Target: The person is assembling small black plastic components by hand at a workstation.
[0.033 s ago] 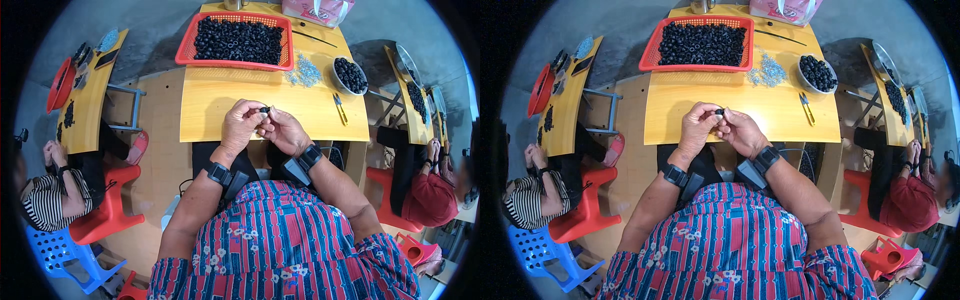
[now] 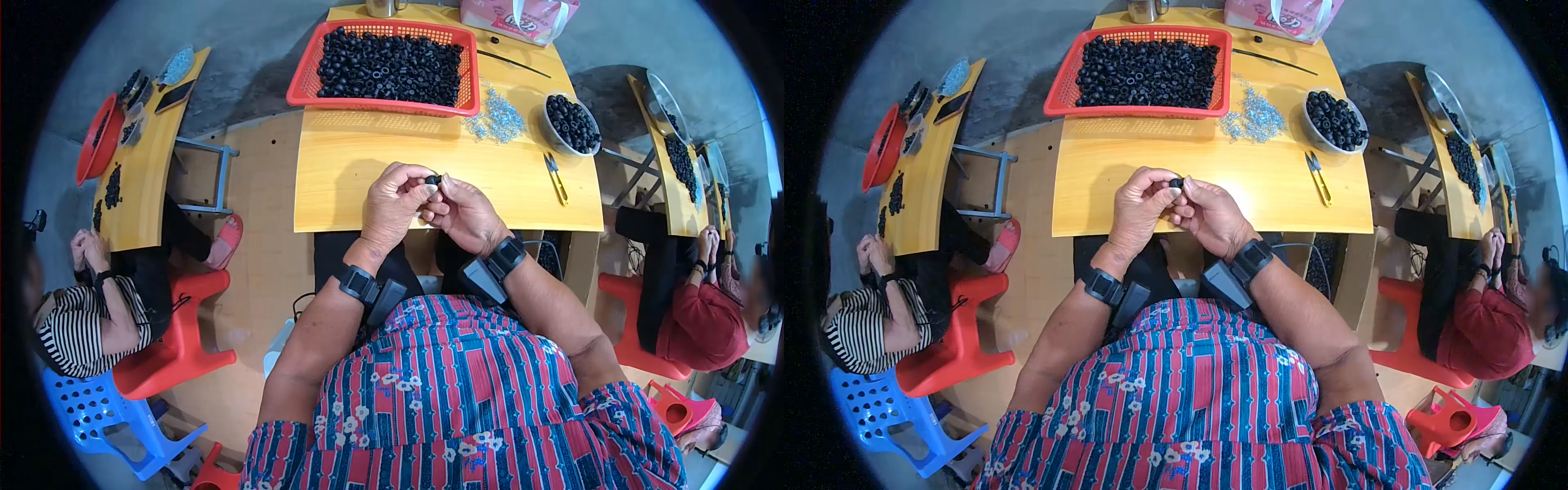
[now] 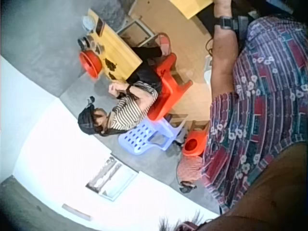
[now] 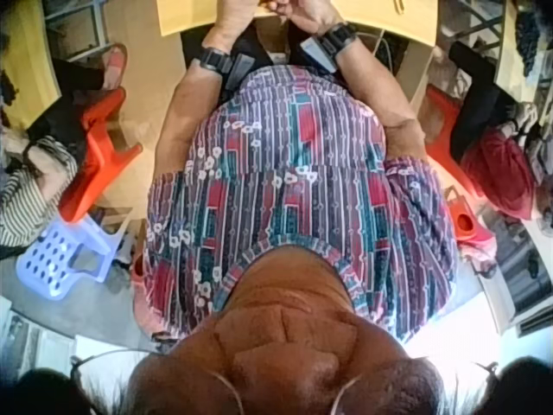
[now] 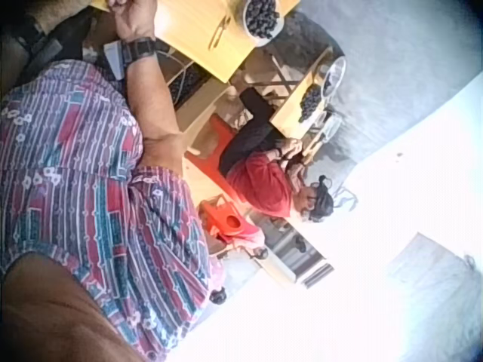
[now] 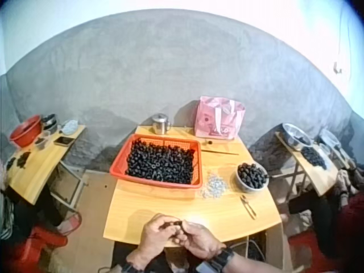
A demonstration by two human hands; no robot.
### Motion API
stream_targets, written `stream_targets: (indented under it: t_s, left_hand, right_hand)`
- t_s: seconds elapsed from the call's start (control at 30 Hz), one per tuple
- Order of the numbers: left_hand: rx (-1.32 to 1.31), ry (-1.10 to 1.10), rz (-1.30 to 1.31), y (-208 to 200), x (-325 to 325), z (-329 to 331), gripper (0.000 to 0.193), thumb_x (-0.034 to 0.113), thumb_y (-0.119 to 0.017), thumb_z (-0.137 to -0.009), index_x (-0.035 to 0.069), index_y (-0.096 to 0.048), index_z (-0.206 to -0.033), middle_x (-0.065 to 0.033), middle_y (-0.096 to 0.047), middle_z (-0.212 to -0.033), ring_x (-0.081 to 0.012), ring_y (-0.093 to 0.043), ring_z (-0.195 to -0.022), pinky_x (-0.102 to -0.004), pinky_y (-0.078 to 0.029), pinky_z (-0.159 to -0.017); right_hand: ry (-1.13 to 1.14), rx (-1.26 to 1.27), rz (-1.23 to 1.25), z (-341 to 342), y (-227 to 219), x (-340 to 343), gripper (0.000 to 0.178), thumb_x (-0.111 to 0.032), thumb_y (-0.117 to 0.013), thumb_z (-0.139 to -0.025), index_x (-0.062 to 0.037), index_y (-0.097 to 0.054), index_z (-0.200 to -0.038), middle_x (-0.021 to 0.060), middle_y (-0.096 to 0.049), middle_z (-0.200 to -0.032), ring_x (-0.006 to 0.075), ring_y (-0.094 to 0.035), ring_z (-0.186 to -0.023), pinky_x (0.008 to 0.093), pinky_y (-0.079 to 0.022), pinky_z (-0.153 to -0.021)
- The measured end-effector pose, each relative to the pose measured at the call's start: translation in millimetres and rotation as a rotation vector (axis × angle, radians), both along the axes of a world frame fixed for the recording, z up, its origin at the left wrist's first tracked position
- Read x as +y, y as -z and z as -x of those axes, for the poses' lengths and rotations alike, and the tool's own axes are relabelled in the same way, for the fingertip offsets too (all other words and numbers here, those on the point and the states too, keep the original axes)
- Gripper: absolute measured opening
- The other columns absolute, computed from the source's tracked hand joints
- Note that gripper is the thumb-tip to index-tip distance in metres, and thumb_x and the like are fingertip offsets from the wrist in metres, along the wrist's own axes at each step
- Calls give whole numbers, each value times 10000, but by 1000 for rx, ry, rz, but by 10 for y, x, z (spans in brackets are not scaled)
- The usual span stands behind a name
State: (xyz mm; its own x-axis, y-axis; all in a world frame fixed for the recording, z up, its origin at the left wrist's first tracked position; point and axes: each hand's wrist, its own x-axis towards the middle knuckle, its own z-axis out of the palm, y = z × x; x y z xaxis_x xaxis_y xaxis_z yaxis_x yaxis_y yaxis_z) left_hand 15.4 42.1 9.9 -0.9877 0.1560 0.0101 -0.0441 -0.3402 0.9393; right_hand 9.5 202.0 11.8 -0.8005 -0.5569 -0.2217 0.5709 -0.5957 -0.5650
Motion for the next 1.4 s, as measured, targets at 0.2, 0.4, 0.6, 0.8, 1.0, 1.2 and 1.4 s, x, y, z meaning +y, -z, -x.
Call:
stream_targets:
  t_s: [0.2,0.4,0.6,0.8,1.0,1.2,1.4]
  left_hand:
    - [126,33,260,-2,-30,36,329,6,-617,-900,2,-575,-1225,-6,-597,-916,-62,-574,-824,-196,-508,-741]
    - [164,106,292,6,-30,75,350,147,-659,-900,-11,-595,-1206,-46,-604,-964,-98,-590,-825,-236,-524,-740]
    - [80,125,224,-30,-32,40,366,170,-663,-897,-28,-586,-1195,-49,-593,-958,-98,-585,-826,-231,-513,-743]
    - [99,117,344,-42,-44,32,357,165,-647,-911,-24,-581,-1206,-38,-581,-933,-90,-572,-790,-218,-510,-698]
    - [18,96,140,-33,2,27,277,53,-588,-925,-4,-595,-1196,-9,-595,-844,-60,-553,-698,-189,-492,-635]
    - [37,6,143,-11,47,35,207,-15,-584,-906,1,-619,-1109,-27,-635,-851,-64,-576,-670,-195,-507,-608]
    - [22,-31,120,-11,72,39,172,-33,-584,-888,-11,-632,-1051,-61,-656,-807,-83,-615,-654,-207,-525,-578]
  right_hand:
    - [88,146,-259,-10,-83,-25,198,-200,-529,-977,-28,-591,-1055,-1,-577,-869,83,-502,-728,255,-470,-740]
    - [148,398,-519,-59,-72,-41,198,-120,-501,-958,-1,-553,-1108,21,-583,-940,87,-552,-833,256,-502,-784]
    - [167,409,-543,-71,-28,-63,179,-97,-495,-954,7,-541,-1092,44,-586,-968,99,-579,-866,255,-518,-788]
    - [179,451,-591,-62,-21,-76,170,-115,-490,-962,3,-551,-1067,34,-581,-903,94,-564,-815,249,-502,-738]
    - [47,210,-278,45,-58,24,232,-219,-492,-990,-3,-563,-1031,23,-537,-812,123,-515,-719,256,-456,-692]
    - [34,92,-133,40,-9,58,252,-260,-480,-1001,-24,-561,-963,19,-509,-768,146,-506,-713,277,-458,-683]
    - [53,60,-111,39,-8,42,259,-265,-505,-993,-18,-564,-942,16,-519,-779,135,-490,-680,286,-462,-683]
